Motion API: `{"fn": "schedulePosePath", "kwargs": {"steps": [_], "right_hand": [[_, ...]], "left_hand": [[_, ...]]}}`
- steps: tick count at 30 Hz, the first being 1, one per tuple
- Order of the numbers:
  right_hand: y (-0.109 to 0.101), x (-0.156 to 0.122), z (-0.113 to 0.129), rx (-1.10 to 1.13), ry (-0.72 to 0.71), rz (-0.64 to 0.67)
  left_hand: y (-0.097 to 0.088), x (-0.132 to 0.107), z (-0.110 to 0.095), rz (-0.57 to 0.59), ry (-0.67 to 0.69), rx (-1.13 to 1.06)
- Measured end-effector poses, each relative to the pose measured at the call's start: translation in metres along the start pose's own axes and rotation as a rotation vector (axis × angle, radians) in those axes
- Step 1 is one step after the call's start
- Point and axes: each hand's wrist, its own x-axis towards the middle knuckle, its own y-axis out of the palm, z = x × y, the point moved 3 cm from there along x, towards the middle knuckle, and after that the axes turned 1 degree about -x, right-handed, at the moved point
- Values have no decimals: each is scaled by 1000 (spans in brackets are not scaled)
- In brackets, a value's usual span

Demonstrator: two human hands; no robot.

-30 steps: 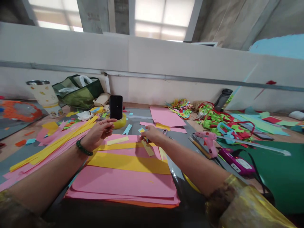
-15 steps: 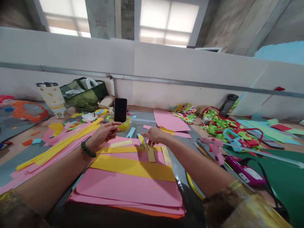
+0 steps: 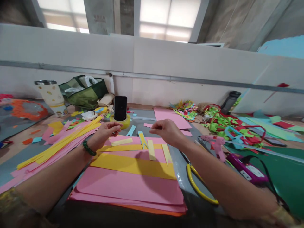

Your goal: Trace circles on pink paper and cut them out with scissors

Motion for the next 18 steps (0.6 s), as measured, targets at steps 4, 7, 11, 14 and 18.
{"fn": "schedulePosePath", "kwargs": {"steps": [4, 7, 11, 14, 18], "right_hand": [[-25, -33, 23, 4, -113, -99], [-43, -59, 26, -103, -161, -196], [-54, -88, 14, -188, -125, -260], [-57, -112, 8, -302, -76, -348], [-57, -147, -7, -434, 63, -524]], "left_hand": [[1, -2, -2, 16, 28, 30], [5, -5, -2, 36, 53, 67], [10, -9, -3, 77, 109, 149], [5, -8, -6, 38, 120, 141], [-10, 0, -13, -76, 116, 99]]}}
